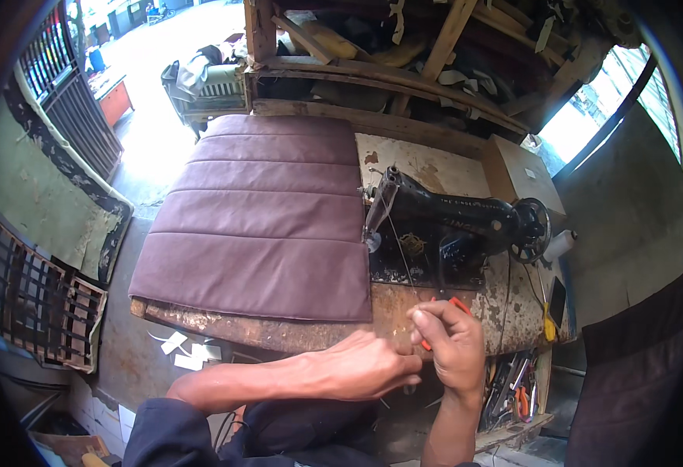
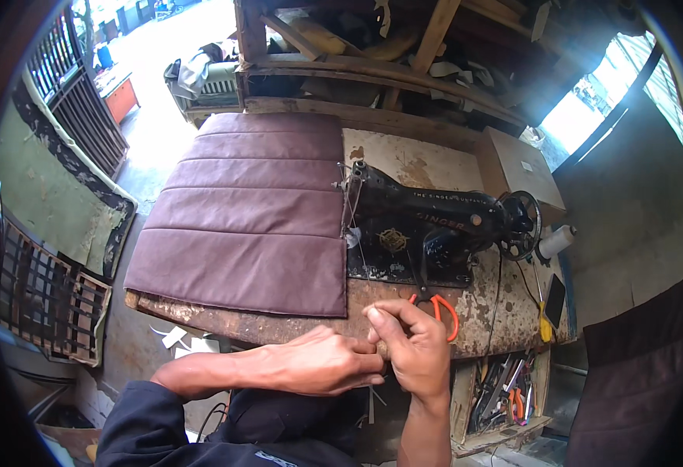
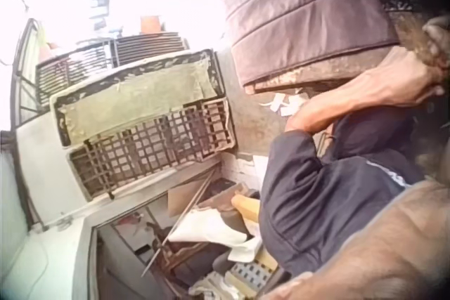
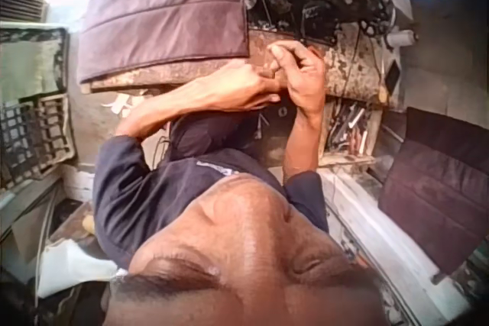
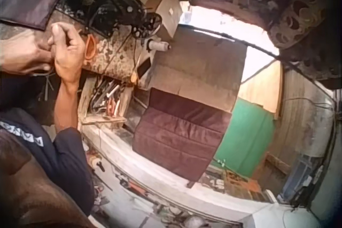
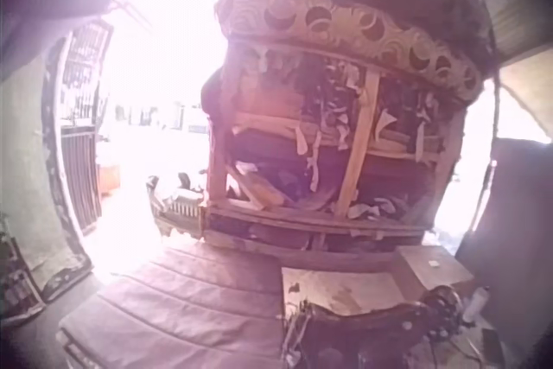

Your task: The person sews a white fabric strip onto a brown quilted upholstery panel using a sewing machine and trims the excess material with shears.

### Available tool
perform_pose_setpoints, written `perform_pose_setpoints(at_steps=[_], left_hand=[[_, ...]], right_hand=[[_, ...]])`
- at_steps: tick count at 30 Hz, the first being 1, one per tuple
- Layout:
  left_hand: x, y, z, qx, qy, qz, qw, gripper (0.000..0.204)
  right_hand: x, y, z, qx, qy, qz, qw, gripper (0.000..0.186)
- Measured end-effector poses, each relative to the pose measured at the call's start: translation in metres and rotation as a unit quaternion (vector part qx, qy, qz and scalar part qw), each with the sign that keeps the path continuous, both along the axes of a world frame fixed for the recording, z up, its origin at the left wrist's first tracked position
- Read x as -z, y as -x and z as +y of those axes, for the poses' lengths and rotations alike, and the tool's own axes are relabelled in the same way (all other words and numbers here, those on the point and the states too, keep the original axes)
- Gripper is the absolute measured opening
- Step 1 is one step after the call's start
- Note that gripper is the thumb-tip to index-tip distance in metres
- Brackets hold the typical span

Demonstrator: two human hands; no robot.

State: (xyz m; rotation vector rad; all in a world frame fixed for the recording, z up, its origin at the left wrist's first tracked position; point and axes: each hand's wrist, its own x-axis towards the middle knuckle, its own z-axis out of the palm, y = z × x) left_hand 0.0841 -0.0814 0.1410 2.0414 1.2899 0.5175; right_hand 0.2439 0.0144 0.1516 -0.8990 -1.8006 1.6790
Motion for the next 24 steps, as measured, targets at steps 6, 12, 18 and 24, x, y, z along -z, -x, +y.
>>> perform_pose_setpoints(at_steps=[6,12,18,24], left_hand=[[-0.019,0.011,0.015,-0.073,-0.409,-0.122,0.902,0.030],[0.010,0.029,0.012,-0.106,-0.290,-0.067,0.949,0.017],[0.030,0.047,0.018,-0.201,-0.265,0.058,0.941,0.012],[0.023,0.088,0.036,-0.256,-0.220,0.125,0.933,0.011]], right_hand=[[-0.017,-0.057,-0.002,-0.101,-0.135,0.062,0.984,0.006],[0.038,-0.049,0.034,0.084,-0.278,-0.258,0.921,0.031],[0.075,-0.053,0.039,0.074,-0.333,-0.453,0.824,0.069],[0.083,-0.070,0.038,0.079,0.177,-0.037,0.980,0.076]])
